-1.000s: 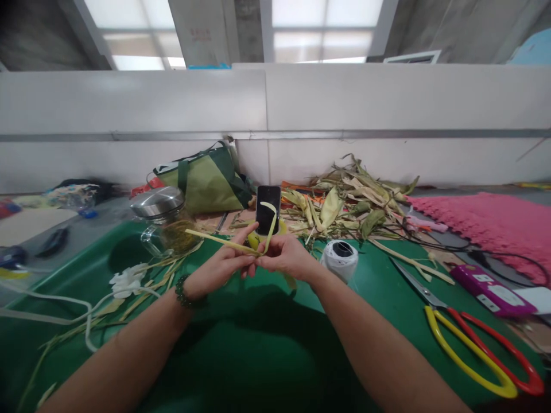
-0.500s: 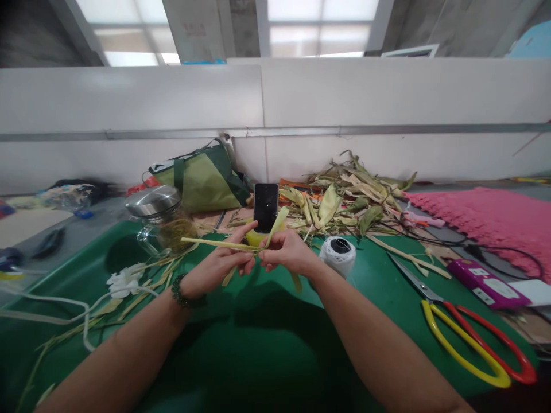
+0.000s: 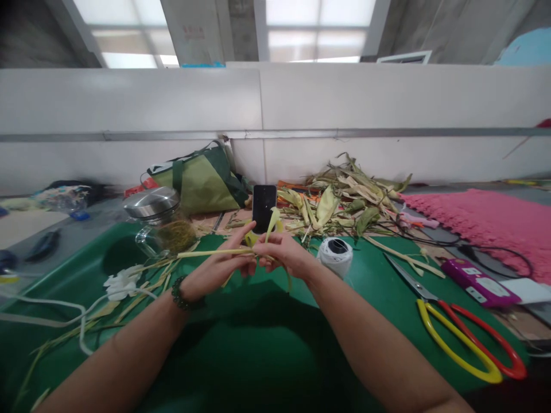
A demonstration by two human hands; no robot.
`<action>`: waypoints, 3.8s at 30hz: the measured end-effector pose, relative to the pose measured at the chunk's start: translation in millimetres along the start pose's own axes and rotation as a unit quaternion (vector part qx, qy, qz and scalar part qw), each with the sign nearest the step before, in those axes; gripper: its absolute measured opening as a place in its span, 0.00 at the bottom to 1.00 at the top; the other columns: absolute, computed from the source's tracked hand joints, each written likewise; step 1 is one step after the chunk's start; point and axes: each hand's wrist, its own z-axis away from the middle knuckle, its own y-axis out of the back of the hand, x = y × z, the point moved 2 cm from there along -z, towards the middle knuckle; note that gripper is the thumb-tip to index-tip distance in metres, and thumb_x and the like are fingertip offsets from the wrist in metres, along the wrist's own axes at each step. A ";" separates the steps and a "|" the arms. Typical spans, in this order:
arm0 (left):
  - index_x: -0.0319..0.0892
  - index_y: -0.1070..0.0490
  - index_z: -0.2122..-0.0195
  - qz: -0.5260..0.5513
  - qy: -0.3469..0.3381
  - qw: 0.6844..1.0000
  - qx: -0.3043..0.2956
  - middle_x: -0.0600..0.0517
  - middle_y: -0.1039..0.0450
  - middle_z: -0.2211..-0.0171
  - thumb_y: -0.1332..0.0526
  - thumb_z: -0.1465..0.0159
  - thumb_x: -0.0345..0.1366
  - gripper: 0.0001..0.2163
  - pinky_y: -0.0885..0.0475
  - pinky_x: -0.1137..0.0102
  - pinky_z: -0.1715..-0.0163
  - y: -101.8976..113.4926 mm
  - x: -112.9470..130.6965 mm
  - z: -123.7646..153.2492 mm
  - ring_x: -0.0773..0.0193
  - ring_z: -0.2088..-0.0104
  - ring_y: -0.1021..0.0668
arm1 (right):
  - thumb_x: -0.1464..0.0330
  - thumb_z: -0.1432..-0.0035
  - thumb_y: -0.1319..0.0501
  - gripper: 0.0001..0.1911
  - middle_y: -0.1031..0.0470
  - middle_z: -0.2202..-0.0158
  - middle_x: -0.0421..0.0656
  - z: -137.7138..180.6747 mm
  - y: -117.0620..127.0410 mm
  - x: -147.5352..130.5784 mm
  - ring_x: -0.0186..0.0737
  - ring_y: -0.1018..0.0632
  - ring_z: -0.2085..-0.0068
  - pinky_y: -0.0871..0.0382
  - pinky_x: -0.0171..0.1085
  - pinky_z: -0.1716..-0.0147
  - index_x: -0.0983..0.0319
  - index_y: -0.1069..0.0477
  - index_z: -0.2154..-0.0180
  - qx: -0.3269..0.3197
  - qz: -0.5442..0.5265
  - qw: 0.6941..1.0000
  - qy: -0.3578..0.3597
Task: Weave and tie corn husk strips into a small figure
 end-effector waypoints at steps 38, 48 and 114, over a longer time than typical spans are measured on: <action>0.34 0.50 0.35 -0.026 -0.014 1.000 0.001 0.55 0.30 0.79 0.44 0.37 0.41 0.31 0.37 0.76 0.79 -8.3 -4.5 -3.8 0.71 0.80 0.31 | 0.71 0.66 0.34 0.09 0.27 0.83 0.37 -0.2 4.9 -1.5 0.32 0.26 0.79 0.33 0.30 0.78 0.64 0.32 0.77 0.002 0.029 0.999 0.021; 0.34 0.54 0.34 -0.117 -0.061 0.991 0.006 0.58 0.33 0.82 0.45 0.36 0.36 0.31 0.40 0.76 0.79 -5.8 -2.7 -2.0 0.71 0.81 0.34 | 0.70 0.66 0.35 0.08 0.27 0.84 0.36 -5.1 5.8 3.1 0.30 0.28 0.83 0.33 0.30 0.80 0.64 0.30 0.77 0.058 0.018 0.998 0.036; 0.36 0.27 0.75 0.089 0.019 0.992 0.084 0.51 0.25 0.79 0.30 0.52 0.46 0.16 0.25 0.71 0.73 -2.5 -4.7 -7.0 0.67 0.78 0.24 | 0.50 0.46 0.42 0.26 0.43 0.86 0.35 9.4 0.1 -10.6 0.26 0.41 0.83 0.50 0.29 0.83 0.63 0.37 0.84 -0.046 0.303 0.941 0.145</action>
